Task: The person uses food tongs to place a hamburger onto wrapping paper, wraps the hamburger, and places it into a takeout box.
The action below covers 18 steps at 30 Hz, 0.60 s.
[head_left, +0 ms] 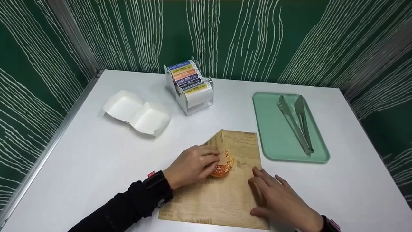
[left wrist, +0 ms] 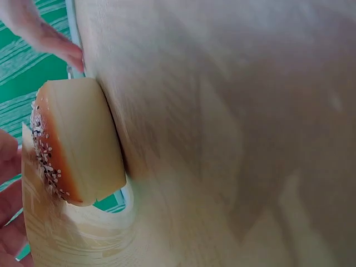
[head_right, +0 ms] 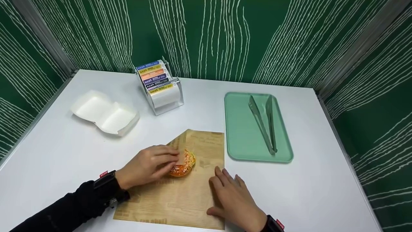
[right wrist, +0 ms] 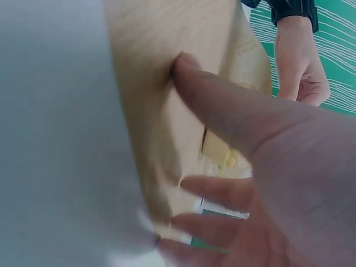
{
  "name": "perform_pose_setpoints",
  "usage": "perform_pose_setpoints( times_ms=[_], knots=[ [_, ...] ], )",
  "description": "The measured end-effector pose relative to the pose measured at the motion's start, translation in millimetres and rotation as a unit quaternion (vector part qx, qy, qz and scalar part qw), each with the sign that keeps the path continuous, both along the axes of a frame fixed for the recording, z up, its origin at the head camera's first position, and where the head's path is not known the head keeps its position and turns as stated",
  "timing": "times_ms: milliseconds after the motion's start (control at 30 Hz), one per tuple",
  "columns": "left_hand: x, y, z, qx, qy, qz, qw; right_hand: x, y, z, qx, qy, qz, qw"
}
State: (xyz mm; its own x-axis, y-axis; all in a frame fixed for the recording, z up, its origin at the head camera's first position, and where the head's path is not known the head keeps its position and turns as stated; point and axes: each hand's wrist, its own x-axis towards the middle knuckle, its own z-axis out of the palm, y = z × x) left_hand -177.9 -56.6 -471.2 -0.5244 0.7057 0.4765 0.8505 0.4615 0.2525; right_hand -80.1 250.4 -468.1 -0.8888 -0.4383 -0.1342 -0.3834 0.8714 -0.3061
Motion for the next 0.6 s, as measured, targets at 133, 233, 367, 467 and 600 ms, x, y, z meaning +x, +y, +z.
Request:
perform_pose_setpoints(
  times_ms=[133,233,367,467,600],
  knots=[
    [-0.8,-2,-1.4,0.000,0.014,-0.006,0.9999,8.4,7,2.7,-0.009,0.004,0.043,0.999],
    [-1.3,-4,-1.8,0.003,0.015,-0.006,0.9999,12.0,9,2.8,-0.008,-0.008,0.057,0.998],
    [-1.1,-5,-1.2,-0.004,0.002,0.001,1.0000,12.5,10,0.7,-0.004,0.004,0.060,0.998],
    [-0.8,-6,-0.8,-0.013,-0.009,0.004,0.9999,11.7,10,0.0,-0.004,0.020,0.060,0.998],
    [-1.4,-6,-0.7,-0.017,-0.012,0.000,0.9998,8.5,12,-2.4,-0.011,0.084,0.076,0.994]
  ],
)
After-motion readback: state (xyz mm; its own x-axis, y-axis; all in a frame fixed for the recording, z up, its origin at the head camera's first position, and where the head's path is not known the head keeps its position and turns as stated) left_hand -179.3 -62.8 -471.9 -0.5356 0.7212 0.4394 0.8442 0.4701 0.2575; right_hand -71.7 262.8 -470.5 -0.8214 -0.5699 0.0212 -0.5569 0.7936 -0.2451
